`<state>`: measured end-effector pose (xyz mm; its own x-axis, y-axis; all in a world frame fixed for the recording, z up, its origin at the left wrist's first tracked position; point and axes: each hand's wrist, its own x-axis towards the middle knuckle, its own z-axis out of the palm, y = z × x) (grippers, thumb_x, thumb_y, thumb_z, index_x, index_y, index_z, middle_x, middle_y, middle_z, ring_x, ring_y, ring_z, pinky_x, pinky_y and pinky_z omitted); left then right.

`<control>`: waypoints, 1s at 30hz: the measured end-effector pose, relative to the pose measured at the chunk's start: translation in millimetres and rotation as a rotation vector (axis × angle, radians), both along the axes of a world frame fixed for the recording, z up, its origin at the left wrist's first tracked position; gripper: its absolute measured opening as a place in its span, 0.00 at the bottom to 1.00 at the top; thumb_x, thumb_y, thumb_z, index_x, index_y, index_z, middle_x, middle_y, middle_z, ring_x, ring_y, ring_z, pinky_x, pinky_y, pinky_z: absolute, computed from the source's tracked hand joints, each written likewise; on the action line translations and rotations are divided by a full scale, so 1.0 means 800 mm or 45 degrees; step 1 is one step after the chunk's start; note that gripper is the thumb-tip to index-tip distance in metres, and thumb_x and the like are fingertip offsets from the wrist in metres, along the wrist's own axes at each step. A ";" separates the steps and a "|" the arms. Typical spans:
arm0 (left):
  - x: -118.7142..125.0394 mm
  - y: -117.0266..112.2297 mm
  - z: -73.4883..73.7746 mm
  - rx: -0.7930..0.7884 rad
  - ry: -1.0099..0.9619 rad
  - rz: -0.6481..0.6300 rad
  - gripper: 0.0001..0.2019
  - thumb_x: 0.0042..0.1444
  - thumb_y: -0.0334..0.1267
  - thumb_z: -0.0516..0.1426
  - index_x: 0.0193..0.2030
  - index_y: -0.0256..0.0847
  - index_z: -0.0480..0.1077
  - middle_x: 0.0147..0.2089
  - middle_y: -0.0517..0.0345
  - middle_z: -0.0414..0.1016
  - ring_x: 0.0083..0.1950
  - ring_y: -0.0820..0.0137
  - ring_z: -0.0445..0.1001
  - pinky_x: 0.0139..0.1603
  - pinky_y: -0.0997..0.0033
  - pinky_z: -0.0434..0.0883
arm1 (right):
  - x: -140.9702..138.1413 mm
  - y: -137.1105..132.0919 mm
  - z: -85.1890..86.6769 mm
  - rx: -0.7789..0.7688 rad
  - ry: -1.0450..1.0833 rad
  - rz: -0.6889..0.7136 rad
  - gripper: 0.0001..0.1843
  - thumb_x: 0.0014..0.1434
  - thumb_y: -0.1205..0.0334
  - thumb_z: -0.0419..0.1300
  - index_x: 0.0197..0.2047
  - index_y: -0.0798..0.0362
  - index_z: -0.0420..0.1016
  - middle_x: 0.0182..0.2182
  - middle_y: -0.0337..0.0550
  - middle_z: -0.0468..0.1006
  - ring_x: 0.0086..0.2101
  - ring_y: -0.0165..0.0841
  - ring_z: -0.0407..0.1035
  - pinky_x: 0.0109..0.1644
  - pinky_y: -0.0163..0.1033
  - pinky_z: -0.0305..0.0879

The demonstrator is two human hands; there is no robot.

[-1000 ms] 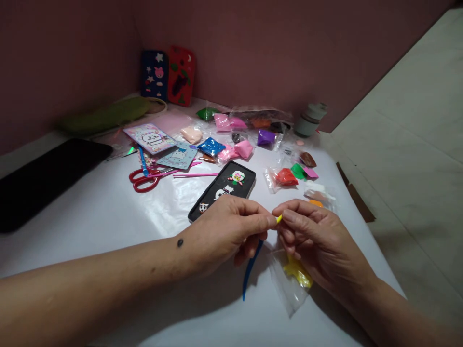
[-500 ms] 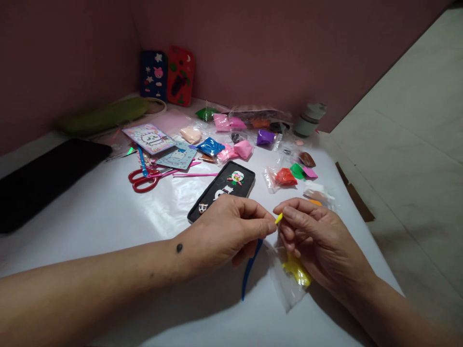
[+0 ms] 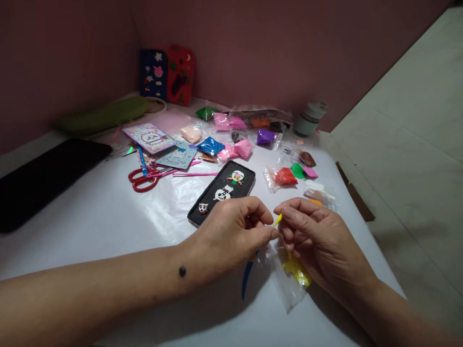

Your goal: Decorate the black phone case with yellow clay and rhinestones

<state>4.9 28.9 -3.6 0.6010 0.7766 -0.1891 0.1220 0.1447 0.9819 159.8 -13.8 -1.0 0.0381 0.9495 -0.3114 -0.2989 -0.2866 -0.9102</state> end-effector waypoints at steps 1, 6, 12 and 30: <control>0.000 0.000 -0.002 0.052 0.001 0.000 0.03 0.52 0.32 0.57 0.29 0.38 0.67 0.16 0.72 0.60 0.16 0.83 0.57 0.16 0.84 0.56 | 0.000 0.000 0.000 -0.005 -0.005 0.007 0.10 0.50 0.56 0.69 0.31 0.53 0.76 0.16 0.33 0.70 0.17 0.20 0.61 0.20 0.24 0.56; -0.002 0.001 -0.007 0.199 0.026 -0.002 0.04 0.53 0.31 0.56 0.28 0.37 0.68 0.18 0.70 0.60 0.18 0.83 0.58 0.17 0.85 0.56 | 0.000 -0.001 0.000 -0.009 -0.020 0.016 0.10 0.50 0.56 0.69 0.30 0.53 0.75 0.17 0.33 0.70 0.17 0.20 0.62 0.20 0.24 0.56; -0.002 -0.001 -0.009 0.314 0.064 0.020 0.03 0.52 0.31 0.57 0.29 0.36 0.69 0.20 0.69 0.62 0.20 0.83 0.58 0.19 0.85 0.56 | 0.000 -0.002 -0.001 -0.014 -0.038 0.013 0.11 0.50 0.56 0.69 0.30 0.53 0.75 0.17 0.32 0.70 0.17 0.20 0.62 0.20 0.24 0.56; -0.004 0.002 -0.012 0.596 0.135 0.032 0.05 0.53 0.28 0.55 0.28 0.36 0.70 0.21 0.69 0.64 0.23 0.83 0.61 0.23 0.85 0.58 | 0.007 -0.001 -0.002 0.009 -0.015 0.124 0.09 0.54 0.58 0.66 0.29 0.54 0.75 0.18 0.34 0.69 0.19 0.21 0.62 0.21 0.26 0.57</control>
<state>2.0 30.8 -13.0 0.5770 0.8071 0.1253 0.2272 -0.3059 0.9245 165.1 -14.6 -2.7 -0.0505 0.9511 -0.3048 -0.2592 -0.3072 -0.9157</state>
